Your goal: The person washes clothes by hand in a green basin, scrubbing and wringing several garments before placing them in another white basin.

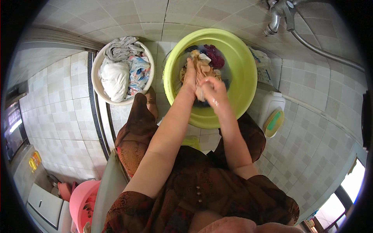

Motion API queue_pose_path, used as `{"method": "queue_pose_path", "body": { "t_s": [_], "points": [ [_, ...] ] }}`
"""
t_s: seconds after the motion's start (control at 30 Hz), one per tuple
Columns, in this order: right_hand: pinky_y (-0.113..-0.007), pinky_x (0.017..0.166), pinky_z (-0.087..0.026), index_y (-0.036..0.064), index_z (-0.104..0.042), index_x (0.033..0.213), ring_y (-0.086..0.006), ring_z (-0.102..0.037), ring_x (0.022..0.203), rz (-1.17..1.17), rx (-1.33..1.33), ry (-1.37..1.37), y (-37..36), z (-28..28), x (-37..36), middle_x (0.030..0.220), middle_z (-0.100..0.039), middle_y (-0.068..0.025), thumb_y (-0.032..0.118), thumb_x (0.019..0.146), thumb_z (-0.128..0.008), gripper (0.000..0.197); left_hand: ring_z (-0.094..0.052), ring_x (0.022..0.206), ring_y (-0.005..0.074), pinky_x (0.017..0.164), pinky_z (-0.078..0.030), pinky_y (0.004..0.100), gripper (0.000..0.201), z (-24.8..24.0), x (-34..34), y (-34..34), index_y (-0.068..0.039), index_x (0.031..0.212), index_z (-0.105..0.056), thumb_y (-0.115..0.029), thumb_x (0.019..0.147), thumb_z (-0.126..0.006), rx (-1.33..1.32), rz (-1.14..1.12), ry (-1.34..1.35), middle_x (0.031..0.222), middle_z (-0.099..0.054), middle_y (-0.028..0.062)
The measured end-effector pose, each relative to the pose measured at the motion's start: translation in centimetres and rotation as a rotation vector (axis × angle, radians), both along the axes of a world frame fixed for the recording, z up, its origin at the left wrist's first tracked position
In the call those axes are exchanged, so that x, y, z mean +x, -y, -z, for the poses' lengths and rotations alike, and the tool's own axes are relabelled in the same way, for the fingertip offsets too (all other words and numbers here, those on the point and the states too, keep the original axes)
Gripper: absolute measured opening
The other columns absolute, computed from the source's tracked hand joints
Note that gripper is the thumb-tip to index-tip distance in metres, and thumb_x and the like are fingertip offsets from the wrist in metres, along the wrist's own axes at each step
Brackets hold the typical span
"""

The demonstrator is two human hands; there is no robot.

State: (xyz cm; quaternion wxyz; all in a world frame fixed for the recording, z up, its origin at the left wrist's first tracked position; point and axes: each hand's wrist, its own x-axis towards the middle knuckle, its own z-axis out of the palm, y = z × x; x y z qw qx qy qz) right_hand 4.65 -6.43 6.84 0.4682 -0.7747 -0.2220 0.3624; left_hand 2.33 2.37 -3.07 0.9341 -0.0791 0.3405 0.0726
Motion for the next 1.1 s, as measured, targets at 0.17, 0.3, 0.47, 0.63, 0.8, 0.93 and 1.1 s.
{"method": "queue_pose_path", "body": {
  "t_s": [0.17, 0.3, 0.47, 0.63, 0.8, 0.93, 1.1],
  "points": [
    [-0.035, 0.062, -0.049, 0.0025, -0.062, 0.079, -0.0266, -0.064, 0.067, -0.049, -0.26, 0.328, -2.4, -1.3, -2.3, 0.073, -0.065, -0.015, 0.027, 0.078, -0.058, 0.025, -0.056, 0.1, 0.0271, 0.084, -0.047, 0.0384, 0.048, 1.7, -0.4, 1.1, -0.006, 0.117, -0.054, -0.045, 0.094, -0.036, 0.019, 0.001, -0.084, 0.114, -0.057, 0.014],
    [-0.045, 0.063, -0.05, 0.0054, -0.064, 0.071, -0.0383, -0.061, 0.066, 0.052, -0.526, 0.914, -2.2, 6.5, 8.3, 0.07, -0.063, -0.0203, 0.035, 0.079, -0.051, 0.034, -0.059, 0.09, 0.0183, 0.073, -0.05, 0.0316, 0.032, -3.8, 1.1, 1.5, -0.004, 0.108, -0.058, -0.027, 0.094, -0.042, 0.147, 0.22, -0.11, 0.104, -0.061, 0.0106],
    [-0.047, 0.06, -0.049, 0.0076, -0.063, 0.092, -0.0382, -0.061, 0.065, 0.163, -0.304, 0.964, -2.1, 6.8, 8.7, 0.077, -0.064, -0.0184, 0.024, 0.082, -0.054, 0.021, -0.056, 0.099, 0.022, 0.083, -0.046, 0.0325, 0.035, -2.2, -0.5, -0.2, -0.002, 0.119, -0.051, -0.025, 0.093, -0.045, 0.313, 0.147, -0.422, 0.113, -0.057, 0.0105],
    [-0.045, 0.074, -0.049, 0.0032, -0.057, 0.109, -0.0368, -0.061, 0.084, -0.175, -0.573, 0.796, 2.5, 18.2, 6.2, 0.101, -0.061, -0.0204, 0.015, 0.085, -0.052, 0.027, -0.055, 0.091, 0.0203, 0.079, -0.046, 0.0329, 0.032, -0.7, 0.7, 1.3, -0.002, 0.114, -0.053, -0.019, 0.087, -0.056, 0.686, 0.142, -0.681, 0.104, -0.058, 0.0091],
    [-0.04, 0.074, -0.05, -0.001, -0.063, 0.097, -0.0323, -0.063, 0.086, -0.23, -0.765, 0.557, 1.1, 17.1, 10.6, 0.094, -0.065, -0.0191, 0.007, 0.082, -0.053, 0.019, -0.052, 0.1, 0.022, 0.08, -0.046, 0.0341, 0.043, -2.8, 0.0, 0.3, -0.007, 0.125, -0.047, -0.029, 0.089, -0.055, 0.531, 0.191, -0.614, 0.117, -0.054, 0.0102],
    [-0.028, 0.056, -0.048, -0.0015, -0.064, 0.086, -0.0152, -0.06, 0.061, 0.227, -0.131, 0.084, -1.7, 6.8, 6.1, 0.07, -0.064, -0.0093, 0.003, 0.08, -0.052, 0.014, -0.05, 0.111, 0.025, 0.088, -0.045, 0.0381, 0.068, -3.7, -0.6, -0.7, -0.012, 0.137, -0.031, -0.062, 0.09, -0.03, 0.232, 0.193, -0.129, 0.132, -0.043, 0.012],
    [-0.025, 0.05, -0.045, 0.0, -0.061, 0.084, -0.0091, -0.057, 0.055, 0.104, -0.043, 0.027, -0.7, -2.3, -2.4, 0.062, -0.059, -0.0047, 0.008, 0.087, -0.054, 0.011, -0.059, 0.096, 0.0289, 0.08, -0.05, 0.0418, 0.063, -1.5, 0.1, -0.6, -0.008, 0.125, -0.046, -0.059, 0.091, -0.035, 0.105, 0.056, -0.145, 0.112, -0.057, 0.0138]
  ]
}}
